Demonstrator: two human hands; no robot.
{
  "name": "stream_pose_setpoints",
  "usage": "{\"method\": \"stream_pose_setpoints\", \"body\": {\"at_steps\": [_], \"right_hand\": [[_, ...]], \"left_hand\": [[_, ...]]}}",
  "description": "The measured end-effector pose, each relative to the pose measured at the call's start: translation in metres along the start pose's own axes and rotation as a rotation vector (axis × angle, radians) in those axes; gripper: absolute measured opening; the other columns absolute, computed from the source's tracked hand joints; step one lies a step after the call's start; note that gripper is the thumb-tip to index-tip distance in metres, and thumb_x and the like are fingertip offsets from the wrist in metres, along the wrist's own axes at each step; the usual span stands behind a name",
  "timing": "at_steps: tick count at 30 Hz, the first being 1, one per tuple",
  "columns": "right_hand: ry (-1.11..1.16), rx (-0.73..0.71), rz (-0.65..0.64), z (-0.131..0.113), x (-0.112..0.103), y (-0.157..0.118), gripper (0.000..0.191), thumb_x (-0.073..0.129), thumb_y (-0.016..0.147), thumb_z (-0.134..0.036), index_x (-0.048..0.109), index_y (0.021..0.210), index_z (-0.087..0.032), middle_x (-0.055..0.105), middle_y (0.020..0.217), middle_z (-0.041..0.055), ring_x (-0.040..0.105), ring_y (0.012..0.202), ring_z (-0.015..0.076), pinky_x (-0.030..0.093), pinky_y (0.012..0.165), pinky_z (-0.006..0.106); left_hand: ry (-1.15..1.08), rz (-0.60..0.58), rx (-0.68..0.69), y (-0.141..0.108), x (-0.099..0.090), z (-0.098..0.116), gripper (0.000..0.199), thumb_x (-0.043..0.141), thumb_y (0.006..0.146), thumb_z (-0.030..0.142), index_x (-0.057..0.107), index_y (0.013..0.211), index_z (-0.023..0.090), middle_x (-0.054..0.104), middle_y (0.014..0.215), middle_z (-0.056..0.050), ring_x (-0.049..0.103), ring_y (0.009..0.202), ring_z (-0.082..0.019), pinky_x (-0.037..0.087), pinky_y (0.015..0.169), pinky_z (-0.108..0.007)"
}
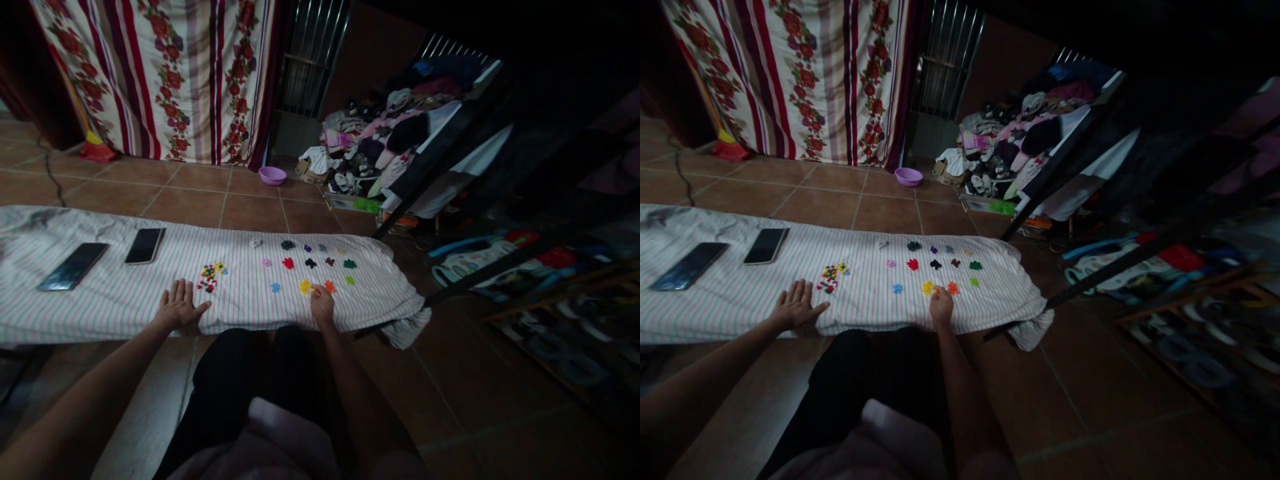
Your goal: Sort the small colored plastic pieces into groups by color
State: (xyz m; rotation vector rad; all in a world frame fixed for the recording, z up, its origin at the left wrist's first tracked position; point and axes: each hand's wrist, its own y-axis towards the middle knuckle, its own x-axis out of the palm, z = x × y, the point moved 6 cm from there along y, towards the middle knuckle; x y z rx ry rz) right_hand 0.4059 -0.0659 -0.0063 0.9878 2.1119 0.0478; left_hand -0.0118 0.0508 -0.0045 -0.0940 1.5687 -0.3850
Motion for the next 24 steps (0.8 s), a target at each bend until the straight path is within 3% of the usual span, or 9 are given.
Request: {"method": "stream_pose_setpoints", "body": {"at_steps": [4,17,24], "right_hand": [[-0.046,0.004,-0.069,-0.0013,0.0053,-0.0007,0.038,0.041,0.072,-0.017,0.071,0.095,-0.015,0.072,0.093,0.0088,0.062,0.089,0.0215,0.048,0.088,0.035],[-0.022,-0.053,-0.034,0.0007,0.0081,-0.0012,0.036,0.04,0.074,-0.022,0.07,0.091,-0.014,0.07,0.09,0.0114,0.062,0.088,0.0229,0.049,0.085,0.038],[-0.073,-0.048,-0.058,0.0015,0.0117,0.0014,0.039,0.049,0.066,-0.026,0.067,0.097,-0.011,0.068,0.087,0.0119,0.06,0.081,0.024,0.05,0.082,0.039]], "left_hand": [[0.012,0.009,-0.013,0.0016,0.0012,-0.001,0.103,0.015,0.077,0.076,0.011,0.149,0.003,0.006,0.157,-0.017,0.003,0.147,-0.03,0.011,0.117,-0.047],[-0.028,-0.012,0.004,0.0019,0.002,-0.0013,0.103,0.014,0.078,0.077,0.008,0.149,0.003,0.003,0.158,-0.016,-0.001,0.147,-0.029,0.008,0.117,-0.048],[-0.009,-0.018,-0.002,0.0014,0.0018,-0.0002,0.101,0.015,0.079,0.075,0.009,0.149,0.003,0.002,0.158,-0.016,-0.002,0.147,-0.029,0.007,0.118,-0.048]]}}
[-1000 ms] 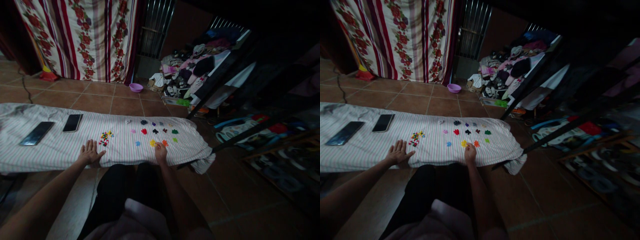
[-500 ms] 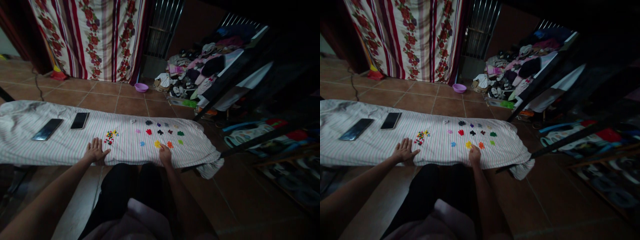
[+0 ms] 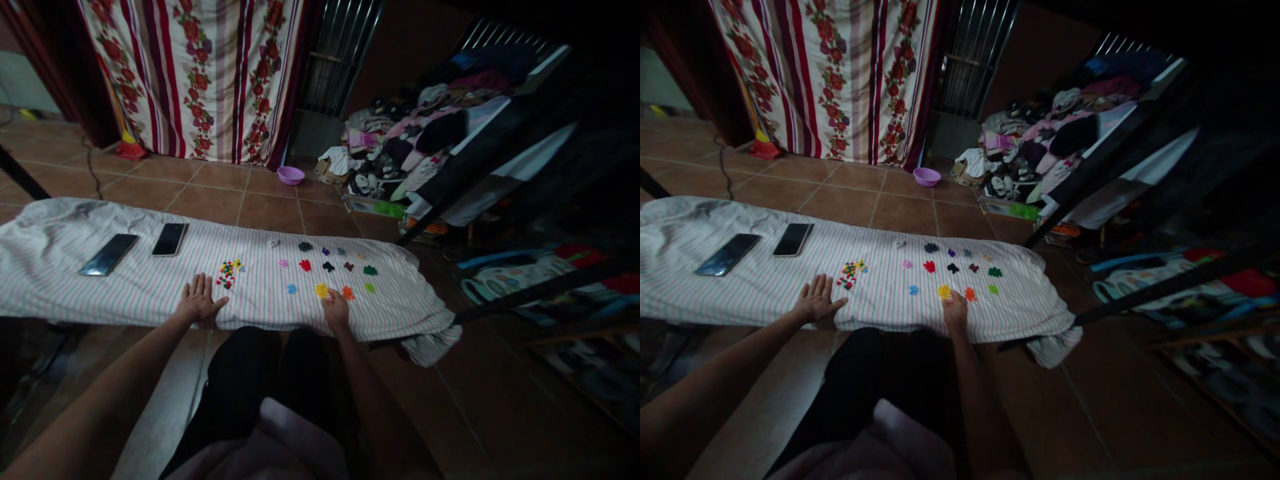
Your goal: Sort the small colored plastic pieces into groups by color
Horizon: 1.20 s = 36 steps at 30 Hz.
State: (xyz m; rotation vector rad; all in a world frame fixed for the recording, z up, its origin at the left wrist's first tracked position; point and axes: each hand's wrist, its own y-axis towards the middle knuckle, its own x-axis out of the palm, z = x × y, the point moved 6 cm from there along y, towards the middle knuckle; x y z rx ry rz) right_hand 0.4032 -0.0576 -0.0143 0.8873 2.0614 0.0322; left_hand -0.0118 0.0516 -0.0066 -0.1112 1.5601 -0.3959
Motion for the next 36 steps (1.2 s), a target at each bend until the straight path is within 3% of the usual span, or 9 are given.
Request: {"method": "stream_pose_setpoints", "body": {"at_steps": [6,16,22,26,30,36], "right_hand": [[0.024,-0.035,0.022,-0.004,-0.001,0.004,0.034,0.045,0.066,-0.022,0.067,0.091,-0.016,0.068,0.087,0.0093,0.059,0.084,0.0233,0.049,0.082,0.038],[0.009,-0.029,0.059,-0.01,-0.005,0.003,0.034,0.049,0.074,-0.029,0.065,0.099,-0.013,0.064,0.089,0.0115,0.056,0.085,0.0244,0.047,0.085,0.041],[0.093,-0.13,0.076,-0.047,-0.007,-0.003,0.034,0.044,0.084,-0.032,0.064,0.102,-0.014,0.063,0.095,0.0136,0.057,0.09,0.0242,0.049,0.084,0.04],[0.195,-0.216,-0.043,-0.086,0.015,-0.014,0.03,0.044,0.087,-0.03,0.066,0.101,-0.017,0.064,0.096,0.0114,0.059,0.09,0.0219,0.051,0.085,0.037],[0.218,-0.246,-0.243,-0.123,0.052,-0.026,0.027,0.045,0.087,-0.024,0.068,0.102,-0.021,0.064,0.097,0.0074,0.062,0.09,0.0184,0.051,0.085,0.032],[0.208,-0.308,-0.426,-0.18,0.103,-0.03,0.026,0.049,0.085,-0.017,0.068,0.103,-0.022,0.065,0.097,0.0053,0.063,0.086,0.0162,0.05,0.083,0.028]], "left_hand": [[0.007,0.007,0.003,0.001,0.001,-0.001,0.101,0.014,0.079,0.076,0.008,0.15,0.003,0.001,0.158,-0.015,-0.003,0.147,-0.029,0.007,0.118,-0.048],[-0.014,0.022,0.011,-0.001,-0.001,0.0,0.102,0.015,0.079,0.076,0.01,0.149,0.003,0.003,0.157,-0.016,-0.002,0.147,-0.03,0.007,0.118,-0.048],[-0.019,0.062,0.025,0.0,0.004,-0.001,0.1,0.015,0.08,0.075,0.01,0.15,0.004,0.003,0.157,-0.016,-0.002,0.147,-0.029,0.006,0.118,-0.048],[-0.029,0.117,0.041,0.001,0.007,-0.003,0.099,0.016,0.08,0.075,0.013,0.15,0.004,0.006,0.157,-0.017,0.001,0.147,-0.03,0.007,0.117,-0.048],[-0.038,0.152,0.046,0.0,0.007,-0.003,0.099,0.017,0.081,0.074,0.015,0.149,0.003,0.01,0.157,-0.018,0.003,0.147,-0.03,0.008,0.117,-0.049],[-0.055,0.118,0.044,-0.002,0.003,-0.001,0.099,0.015,0.081,0.074,0.014,0.149,0.003,0.008,0.157,-0.018,0.002,0.147,-0.03,0.006,0.117,-0.049]]}}
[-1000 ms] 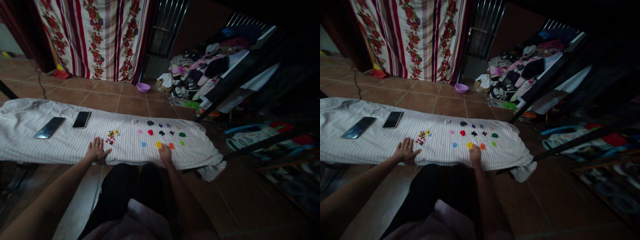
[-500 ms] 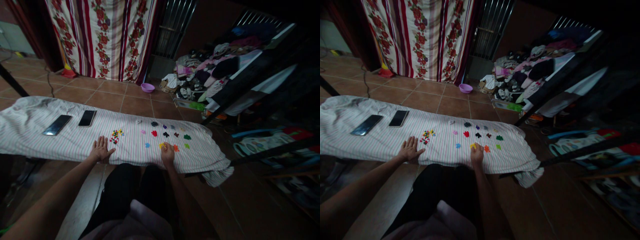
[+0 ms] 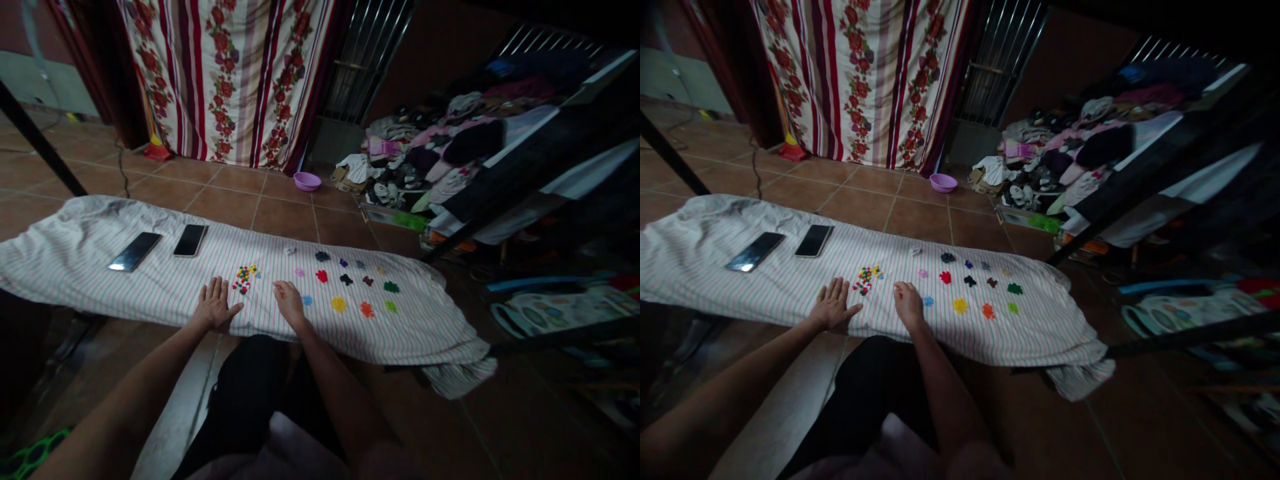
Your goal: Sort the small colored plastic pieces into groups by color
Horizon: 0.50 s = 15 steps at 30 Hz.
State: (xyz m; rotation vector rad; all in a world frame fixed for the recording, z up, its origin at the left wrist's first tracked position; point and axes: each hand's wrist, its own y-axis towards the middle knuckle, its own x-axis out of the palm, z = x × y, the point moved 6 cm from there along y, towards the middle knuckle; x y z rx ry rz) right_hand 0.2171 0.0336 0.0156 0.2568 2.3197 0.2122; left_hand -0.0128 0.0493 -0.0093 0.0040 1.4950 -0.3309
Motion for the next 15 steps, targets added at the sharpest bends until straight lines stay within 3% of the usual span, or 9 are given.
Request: {"method": "stream_pose_setpoints", "body": {"at_steps": [6,15], "right_hand": [[-0.052,-0.006,-0.056,-0.024,0.032,0.023,0.026,0.051,0.084,-0.015,0.067,0.104,-0.022,0.065,0.099,0.0053,0.062,0.088,0.0166,0.049,0.084,0.028],[-0.089,0.012,-0.111,-0.036,0.054,0.039,0.031,0.05,0.086,-0.015,0.066,0.112,-0.021,0.063,0.103,0.0069,0.061,0.089,0.0166,0.047,0.084,0.026]], "left_hand": [[-0.016,-0.042,0.007,-0.001,-0.005,0.003,0.099,0.016,0.081,0.074,0.012,0.149,0.002,0.003,0.157,-0.018,-0.001,0.147,-0.031,0.004,0.117,-0.05],[-0.022,-0.101,0.004,0.002,-0.004,0.003,0.097,0.019,0.082,0.071,0.01,0.149,0.002,-0.001,0.157,-0.018,-0.005,0.147,-0.03,0.003,0.118,-0.05]]}}
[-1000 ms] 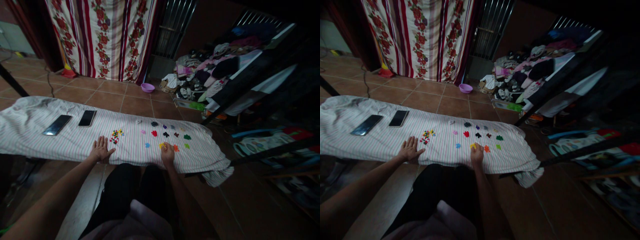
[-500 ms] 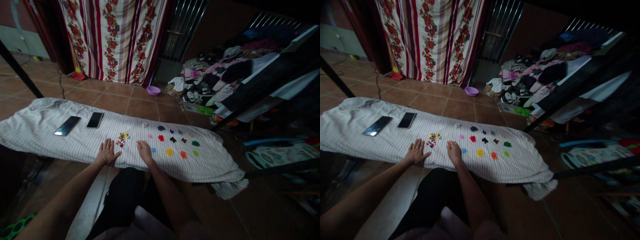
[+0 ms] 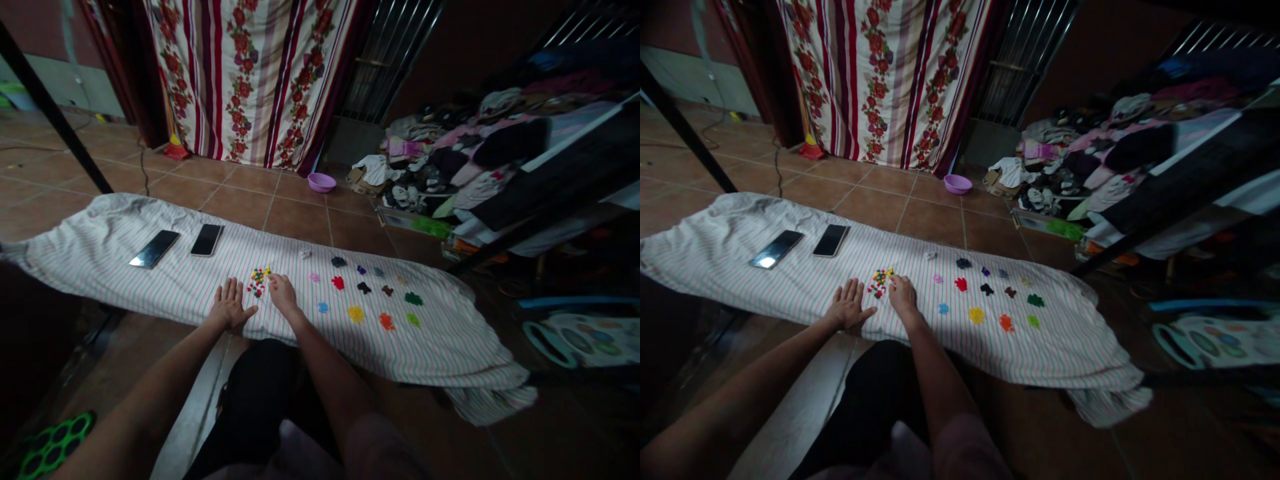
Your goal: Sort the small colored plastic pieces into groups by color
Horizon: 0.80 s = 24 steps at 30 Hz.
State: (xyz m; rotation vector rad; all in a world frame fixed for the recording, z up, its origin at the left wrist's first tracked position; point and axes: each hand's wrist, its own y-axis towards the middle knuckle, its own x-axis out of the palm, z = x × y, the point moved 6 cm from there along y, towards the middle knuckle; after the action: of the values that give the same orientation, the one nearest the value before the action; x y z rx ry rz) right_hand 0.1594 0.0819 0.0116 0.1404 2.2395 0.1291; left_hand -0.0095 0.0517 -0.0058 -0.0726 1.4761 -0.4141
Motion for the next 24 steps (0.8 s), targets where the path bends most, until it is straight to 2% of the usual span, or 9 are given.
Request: {"method": "stream_pose_setpoints", "body": {"at_steps": [6,14,19,21,24], "right_hand": [[-0.06,0.053,-0.05,-0.011,0.006,0.008,0.031,0.051,0.088,-0.02,0.065,0.116,-0.024,0.06,0.106,0.0058,0.059,0.092,0.0161,0.044,0.084,0.025],[-0.017,-0.02,-0.041,-0.012,0.012,0.01,0.023,0.05,0.085,-0.013,0.069,0.096,-0.022,0.059,0.098,0.0043,0.058,0.088,0.0151,0.045,0.083,0.025],[0.077,-0.184,-0.055,-0.012,0.01,0.002,0.024,0.05,0.082,-0.008,0.068,0.091,-0.022,0.059,0.094,0.003,0.057,0.092,0.0149,0.046,0.088,0.026],[0.094,-0.262,-0.085,-0.014,0.01,-0.003,0.025,0.052,0.08,-0.007,0.069,0.093,-0.021,0.059,0.094,0.003,0.057,0.094,0.015,0.046,0.09,0.026],[0.063,-0.3,-0.134,-0.016,0.01,-0.009,0.027,0.055,0.08,-0.009,0.068,0.099,-0.022,0.058,0.098,0.0028,0.057,0.092,0.0145,0.047,0.089,0.026]], "left_hand": [[0.021,0.017,0.003,-0.002,-0.003,0.002,0.097,0.012,0.082,0.073,0.01,0.15,0.002,0.001,0.157,-0.018,-0.003,0.147,-0.03,0.004,0.118,-0.05],[0.01,0.003,0.0,-0.002,-0.003,0.001,0.096,0.015,0.083,0.072,0.009,0.15,0.003,-0.001,0.157,-0.018,-0.004,0.147,-0.03,0.003,0.118,-0.05],[0.004,0.001,-0.003,-0.002,-0.002,0.001,0.098,0.015,0.082,0.073,0.008,0.15,0.003,-0.002,0.157,-0.018,-0.005,0.146,-0.031,0.002,0.118,-0.05],[0.004,-0.011,-0.007,-0.003,-0.004,0.002,0.098,0.013,0.082,0.074,0.009,0.15,0.003,-0.002,0.157,-0.018,-0.005,0.146,-0.031,0.002,0.118,-0.05],[0.007,-0.017,-0.008,-0.004,-0.006,0.003,0.098,0.013,0.082,0.073,0.009,0.15,0.002,-0.002,0.157,-0.018,-0.005,0.146,-0.031,0.002,0.118,-0.049]]}}
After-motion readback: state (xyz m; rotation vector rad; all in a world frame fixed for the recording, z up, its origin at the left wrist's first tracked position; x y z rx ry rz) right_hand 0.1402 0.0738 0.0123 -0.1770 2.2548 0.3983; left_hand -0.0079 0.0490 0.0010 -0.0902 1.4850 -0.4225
